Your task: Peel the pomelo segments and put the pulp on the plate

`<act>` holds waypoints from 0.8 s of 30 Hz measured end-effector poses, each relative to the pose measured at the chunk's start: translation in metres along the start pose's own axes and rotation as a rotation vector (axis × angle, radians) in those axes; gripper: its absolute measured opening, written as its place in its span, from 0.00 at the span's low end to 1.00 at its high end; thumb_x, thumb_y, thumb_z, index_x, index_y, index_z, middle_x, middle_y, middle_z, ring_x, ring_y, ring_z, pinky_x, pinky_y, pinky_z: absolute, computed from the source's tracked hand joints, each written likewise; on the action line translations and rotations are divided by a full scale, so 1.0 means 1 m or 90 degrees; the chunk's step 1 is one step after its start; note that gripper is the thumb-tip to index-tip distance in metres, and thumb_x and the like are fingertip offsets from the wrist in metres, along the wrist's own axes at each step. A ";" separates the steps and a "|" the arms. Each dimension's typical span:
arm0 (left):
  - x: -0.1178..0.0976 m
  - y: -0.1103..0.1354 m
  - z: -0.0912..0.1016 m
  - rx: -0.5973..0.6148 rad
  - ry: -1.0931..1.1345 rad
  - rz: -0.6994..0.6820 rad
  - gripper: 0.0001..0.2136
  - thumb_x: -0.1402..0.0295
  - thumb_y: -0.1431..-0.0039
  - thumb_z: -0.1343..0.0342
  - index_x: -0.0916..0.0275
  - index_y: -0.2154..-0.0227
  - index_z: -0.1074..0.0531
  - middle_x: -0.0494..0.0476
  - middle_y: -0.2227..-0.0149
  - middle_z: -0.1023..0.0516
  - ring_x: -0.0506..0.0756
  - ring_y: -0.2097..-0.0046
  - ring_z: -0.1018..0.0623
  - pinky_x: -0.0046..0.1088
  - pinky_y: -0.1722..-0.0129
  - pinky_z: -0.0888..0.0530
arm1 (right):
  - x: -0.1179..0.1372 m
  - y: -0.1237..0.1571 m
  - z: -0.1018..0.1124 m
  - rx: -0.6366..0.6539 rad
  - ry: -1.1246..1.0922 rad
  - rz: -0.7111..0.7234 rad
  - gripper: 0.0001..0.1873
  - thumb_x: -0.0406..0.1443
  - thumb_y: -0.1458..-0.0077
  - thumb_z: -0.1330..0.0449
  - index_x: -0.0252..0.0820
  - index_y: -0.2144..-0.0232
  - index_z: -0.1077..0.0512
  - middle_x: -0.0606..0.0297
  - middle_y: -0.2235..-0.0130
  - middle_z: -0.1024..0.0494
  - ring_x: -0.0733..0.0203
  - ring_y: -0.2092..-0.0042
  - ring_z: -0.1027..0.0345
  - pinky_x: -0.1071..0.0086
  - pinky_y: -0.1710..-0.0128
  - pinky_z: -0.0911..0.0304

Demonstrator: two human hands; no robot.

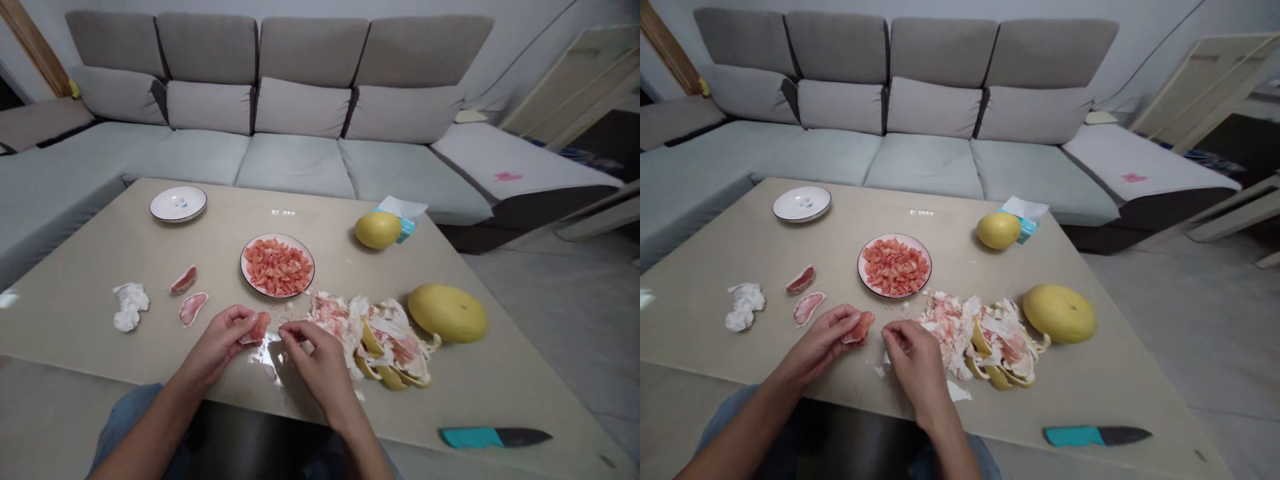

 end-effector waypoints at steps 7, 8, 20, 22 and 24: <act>0.004 0.000 -0.002 -0.046 0.062 -0.076 0.11 0.66 0.49 0.34 0.65 0.68 0.29 0.51 0.73 0.25 0.46 0.72 0.27 0.20 0.68 0.30 | 0.009 0.007 -0.031 0.014 -0.220 -0.114 0.09 0.39 0.48 0.37 0.40 0.66 0.21 0.62 0.70 0.19 0.60 0.70 0.29 0.71 0.69 0.35; 0.003 0.001 -0.003 -0.048 0.062 -0.078 0.11 0.66 0.49 0.34 0.65 0.68 0.29 0.50 0.73 0.25 0.46 0.72 0.27 0.20 0.68 0.30 | 0.009 0.006 -0.031 0.007 -0.236 -0.123 0.09 0.39 0.48 0.37 0.40 0.67 0.21 0.62 0.70 0.19 0.60 0.70 0.29 0.71 0.69 0.35; -0.003 0.014 -0.007 0.011 0.065 -0.056 0.17 0.70 0.52 0.33 0.60 0.59 0.29 0.53 0.61 0.23 0.49 0.64 0.23 0.26 0.60 0.27 | 0.011 0.007 -0.021 -0.016 -0.324 -0.156 0.09 0.40 0.53 0.35 0.40 0.71 0.21 0.63 0.72 0.19 0.61 0.72 0.29 0.71 0.73 0.35; -0.002 0.014 -0.006 0.012 0.071 -0.048 0.19 0.70 0.51 0.33 0.59 0.57 0.29 0.54 0.60 0.23 0.50 0.63 0.22 0.27 0.59 0.27 | 0.010 0.007 -0.022 -0.019 -0.324 -0.154 0.09 0.40 0.53 0.35 0.40 0.72 0.22 0.63 0.73 0.20 0.61 0.72 0.29 0.71 0.73 0.35; -0.001 0.014 -0.006 0.023 0.079 -0.041 0.20 0.70 0.51 0.33 0.59 0.55 0.29 0.54 0.61 0.23 0.50 0.63 0.22 0.27 0.59 0.26 | 0.010 0.007 -0.022 -0.018 -0.328 -0.148 0.08 0.40 0.53 0.36 0.40 0.72 0.22 0.63 0.73 0.20 0.62 0.73 0.29 0.71 0.73 0.35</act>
Point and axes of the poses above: each hand's wrist, its own y-axis away from the middle knuckle, its own z-axis out of the back of the hand, x = y × z, the point moved 3 cm from there along -y, towards the middle knuckle
